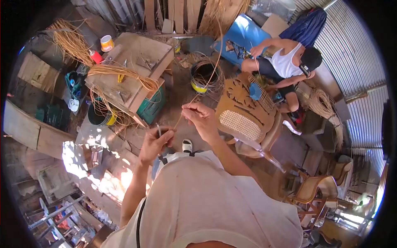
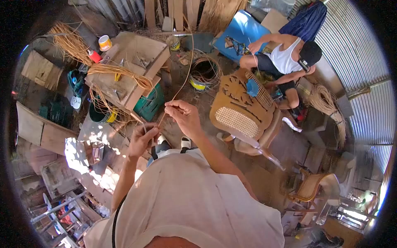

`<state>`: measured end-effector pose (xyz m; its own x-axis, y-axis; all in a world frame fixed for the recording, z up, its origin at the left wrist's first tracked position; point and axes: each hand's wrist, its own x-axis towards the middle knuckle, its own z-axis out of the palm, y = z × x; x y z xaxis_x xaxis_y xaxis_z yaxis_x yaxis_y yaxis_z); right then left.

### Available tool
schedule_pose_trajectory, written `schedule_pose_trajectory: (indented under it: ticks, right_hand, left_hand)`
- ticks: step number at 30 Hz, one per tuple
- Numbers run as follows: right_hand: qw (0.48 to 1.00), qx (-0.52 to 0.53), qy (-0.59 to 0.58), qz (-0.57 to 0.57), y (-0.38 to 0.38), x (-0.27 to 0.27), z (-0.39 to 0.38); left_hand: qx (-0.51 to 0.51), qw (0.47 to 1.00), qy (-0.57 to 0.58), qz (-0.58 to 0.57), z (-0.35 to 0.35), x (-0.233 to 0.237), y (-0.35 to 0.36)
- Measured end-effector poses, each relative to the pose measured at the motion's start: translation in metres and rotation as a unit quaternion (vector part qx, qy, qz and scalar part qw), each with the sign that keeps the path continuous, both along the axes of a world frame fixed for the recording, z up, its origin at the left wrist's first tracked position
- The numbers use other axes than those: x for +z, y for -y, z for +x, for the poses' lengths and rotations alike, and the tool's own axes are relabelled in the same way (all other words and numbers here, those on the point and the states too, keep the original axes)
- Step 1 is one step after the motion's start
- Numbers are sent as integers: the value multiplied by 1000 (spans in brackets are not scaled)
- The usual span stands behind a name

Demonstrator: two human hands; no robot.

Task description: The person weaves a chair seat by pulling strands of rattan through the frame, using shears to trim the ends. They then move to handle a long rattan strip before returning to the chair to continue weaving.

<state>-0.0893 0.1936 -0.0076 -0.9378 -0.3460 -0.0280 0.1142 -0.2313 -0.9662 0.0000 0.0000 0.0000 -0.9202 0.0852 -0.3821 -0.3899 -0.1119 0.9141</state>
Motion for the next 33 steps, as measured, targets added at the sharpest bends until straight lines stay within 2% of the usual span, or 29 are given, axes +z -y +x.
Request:
schedule_pose_trajectory:
  ticks: [2,3,5,6,8,12,14,15,17,18,19,20,21,22,23,24,25,26,27,28,29,31,32,33]
  right_hand:
    - [999,-33,-3,-1,2,6,-24]
    - [999,-32,40,-4,8,28,26]
    - [995,-80,40,-31,6,33,5]
    - [996,-83,30,-31,2,33,-6]
    - [994,-98,37,-44,-8,30,-24]
    - [990,-120,62,-45,-30,20,-43]
    - [987,-147,50,-37,-43,13,-47]
    - [984,-172,34,-32,-50,11,-53]
    - [975,-213,41,41,-81,-6,-64]
    - [972,-217,40,80,-105,-31,-73]
    - [929,-215,-18,302,-129,-55,-76]
    - [836,-197,-81,506,-146,-70,-74]
    - [712,-75,-74,694,-149,-63,-60]
    - [696,12,-79,713,-137,-62,-44]
    - [672,103,-87,728,-121,-59,-33]
    - [735,156,-119,650,-88,-53,-20]
    - [787,209,-141,564,-47,-47,0]
    - [857,249,-181,414,-11,-44,19]
    - [883,296,-208,300,25,-29,38]
    - [899,343,-118,246,53,-9,56]
    - [893,357,-122,244,68,1,59]
    - [863,451,-24,225,84,10,60]
    - [872,438,-28,217,80,1,55]
    - [868,444,-29,221,74,2,48]
  left_hand:
    - [59,996,-72,15,-4,-19,9]
    - [60,998,-30,9,59,11,24]
    - [86,996,-11,-23,69,2,45]
    - [86,996,-19,-20,78,-1,59]
    - [81,993,7,-87,110,-1,89]
    - [87,988,51,-115,150,-3,119]
    - [78,967,104,-217,169,0,131]
    - [74,968,100,-218,179,2,143]
    - [49,937,138,-318,204,6,171]
    - [53,936,138,-319,215,-1,184]
    - [51,925,138,-349,227,-13,197]
    - [54,913,142,-378,241,-18,204]
    - [26,915,154,-371,232,-4,192]
    - [2,917,168,-361,217,11,178]
    - [12,923,151,-353,220,-23,177]
    - [12,934,54,-353,221,-67,177]
    - [-24,916,89,-391,185,-23,137]
    - [-46,912,57,-403,154,14,106]
    - [-29,912,32,-407,145,-8,97]
    - [3,925,11,-380,127,6,82]
    - [18,925,17,-380,118,15,80]
    - [3,913,-11,-407,106,24,81]
    - [50,940,-10,-337,107,15,89]
    - [57,941,-8,-333,109,0,103]
